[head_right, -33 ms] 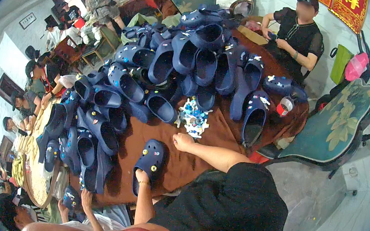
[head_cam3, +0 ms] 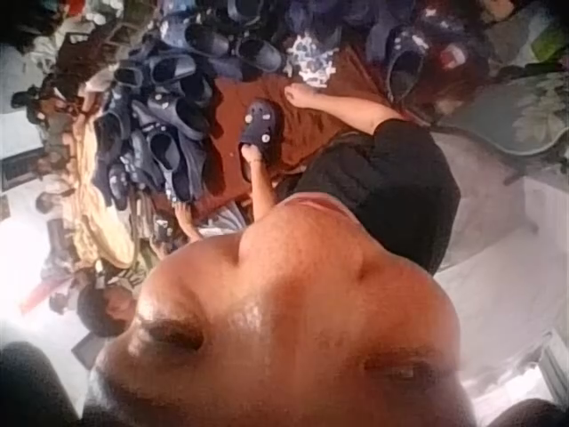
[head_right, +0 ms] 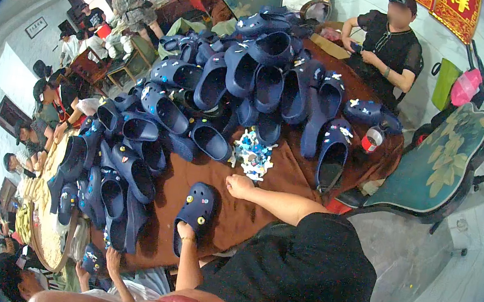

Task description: Attaching decorative charms to blue clog-style shoes.

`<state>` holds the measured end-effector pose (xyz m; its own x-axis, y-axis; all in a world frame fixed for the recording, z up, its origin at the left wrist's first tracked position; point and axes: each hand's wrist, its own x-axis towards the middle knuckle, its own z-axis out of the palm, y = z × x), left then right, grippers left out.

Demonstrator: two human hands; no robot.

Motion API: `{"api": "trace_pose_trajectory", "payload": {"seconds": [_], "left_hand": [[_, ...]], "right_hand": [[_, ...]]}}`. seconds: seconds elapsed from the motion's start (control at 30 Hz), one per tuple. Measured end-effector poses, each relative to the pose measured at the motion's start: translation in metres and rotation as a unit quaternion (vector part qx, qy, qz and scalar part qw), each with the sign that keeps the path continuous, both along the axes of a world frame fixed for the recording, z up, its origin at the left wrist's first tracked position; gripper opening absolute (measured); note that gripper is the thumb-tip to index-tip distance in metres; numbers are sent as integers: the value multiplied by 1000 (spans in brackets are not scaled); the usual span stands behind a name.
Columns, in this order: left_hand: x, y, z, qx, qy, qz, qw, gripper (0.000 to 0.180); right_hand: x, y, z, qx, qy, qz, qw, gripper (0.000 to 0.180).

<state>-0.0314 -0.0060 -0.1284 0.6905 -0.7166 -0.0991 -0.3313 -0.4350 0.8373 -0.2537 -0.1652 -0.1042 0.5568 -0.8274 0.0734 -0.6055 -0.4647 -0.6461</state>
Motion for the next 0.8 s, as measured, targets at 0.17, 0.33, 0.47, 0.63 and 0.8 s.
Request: {"api": "trace_pose_trajectory", "payload": {"seconds": [0.17, 0.33, 0.47, 0.63, 0.8], "left_hand": [[-16, -12, 24, -12, -6, -21, 1000, 27], [-7, -18, 11, -56, 51, -36, 997, 34], [-4, -14, 1, -39, -3, 8, 999, 33], [-9, -18, 23, 34, -11, -10, 999, 34], [-8, -9, 17, -29, 66, -26, 997, 31]], "right_hand": [[-1, -6, -5, -8, -5, -19, 1000, 12], [-7, -9, -4, -25, -23, -21, 999, 10], [-4, -10, 3, -29, -25, -16, 999, 10], [-2, -14, 1, -24, -17, -29, 999, 11], [-3, -5, 0, -7, -15, -30, 999, 12]]}}
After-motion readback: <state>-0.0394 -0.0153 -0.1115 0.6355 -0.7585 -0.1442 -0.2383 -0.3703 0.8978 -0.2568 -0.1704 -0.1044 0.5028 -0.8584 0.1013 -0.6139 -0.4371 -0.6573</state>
